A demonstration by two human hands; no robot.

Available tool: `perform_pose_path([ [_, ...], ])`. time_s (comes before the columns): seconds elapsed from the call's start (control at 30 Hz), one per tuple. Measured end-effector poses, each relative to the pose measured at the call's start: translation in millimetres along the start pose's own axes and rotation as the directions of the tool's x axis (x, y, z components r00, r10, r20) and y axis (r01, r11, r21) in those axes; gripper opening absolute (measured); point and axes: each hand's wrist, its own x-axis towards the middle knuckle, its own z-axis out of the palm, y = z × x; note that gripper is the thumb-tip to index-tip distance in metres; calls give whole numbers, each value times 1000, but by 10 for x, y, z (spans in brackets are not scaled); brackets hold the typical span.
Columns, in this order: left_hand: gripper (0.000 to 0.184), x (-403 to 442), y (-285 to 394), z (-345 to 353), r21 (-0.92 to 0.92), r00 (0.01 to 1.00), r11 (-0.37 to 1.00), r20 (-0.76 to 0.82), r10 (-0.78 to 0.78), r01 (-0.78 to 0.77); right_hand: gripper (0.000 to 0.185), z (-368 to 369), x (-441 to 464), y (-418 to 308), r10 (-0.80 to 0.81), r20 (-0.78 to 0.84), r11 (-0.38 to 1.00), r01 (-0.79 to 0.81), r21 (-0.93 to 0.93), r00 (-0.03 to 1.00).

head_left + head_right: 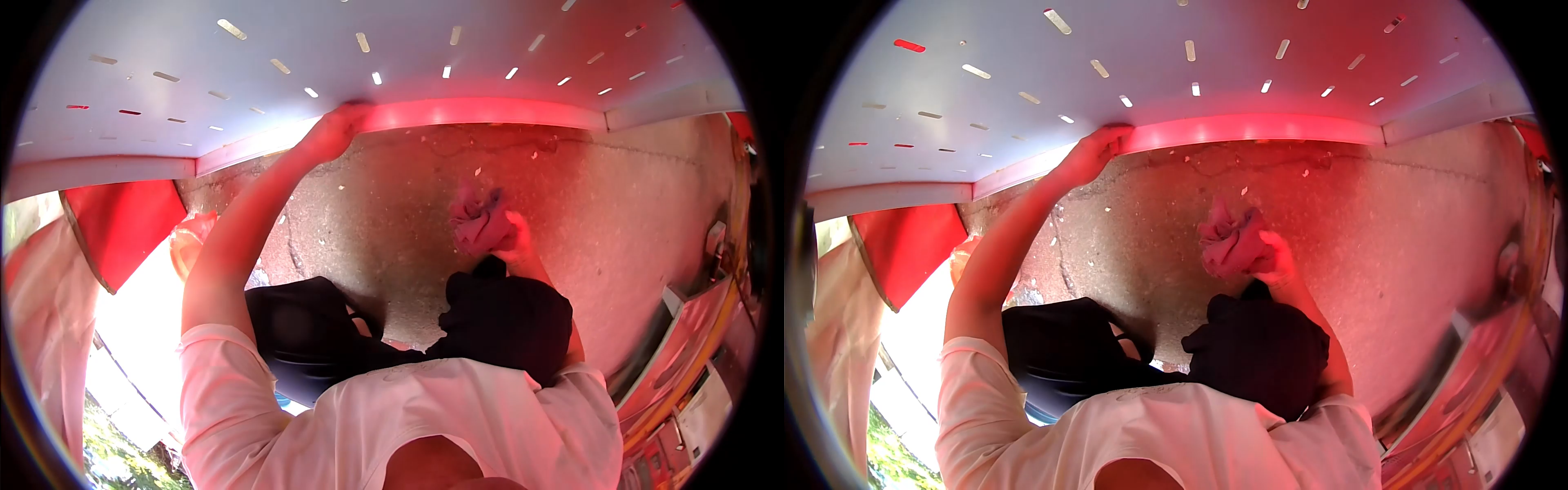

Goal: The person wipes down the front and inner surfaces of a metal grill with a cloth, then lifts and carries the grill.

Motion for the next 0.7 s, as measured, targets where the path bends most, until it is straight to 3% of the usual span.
perform_pose_path([
  [0.13, 35, 6, -135, 168, 234, 989, 967, -84, 125, -102, 52, -38, 34, 8, 23, -68, 999, -26, -47, 997],
  [0.23, 41, 29, -169, 3, -108, 996, 994, 91, 6, 4, 52, -105, 61, 10, 33, -31, 996, -35, -83, 999],
  [0.33, 37, -214, -89, -208, 82, 990, 992, 86, -107, 100, 50, -7, 34, 37, -15, -39, 995, 11, -99, 999],
  [0.43, 38, -298, -163, -148, 174, 999, 984, -41, -20, 27, 50, 138, 21, 52, -21, -57, 997, 16, -77, 998],
  [0.6, 39, -251, -246, -166, 143, 1000, 990, 3, 5, -5, 51, -30, 79, 29, 92, -66, 994, -96, -54, 994],
  [0.7, 38, -271, -193, -143, 160, 999, 987, -40, -2, 9, 52, 101, 103, 61, 25, -86, 992, -35, -122, 996],
])
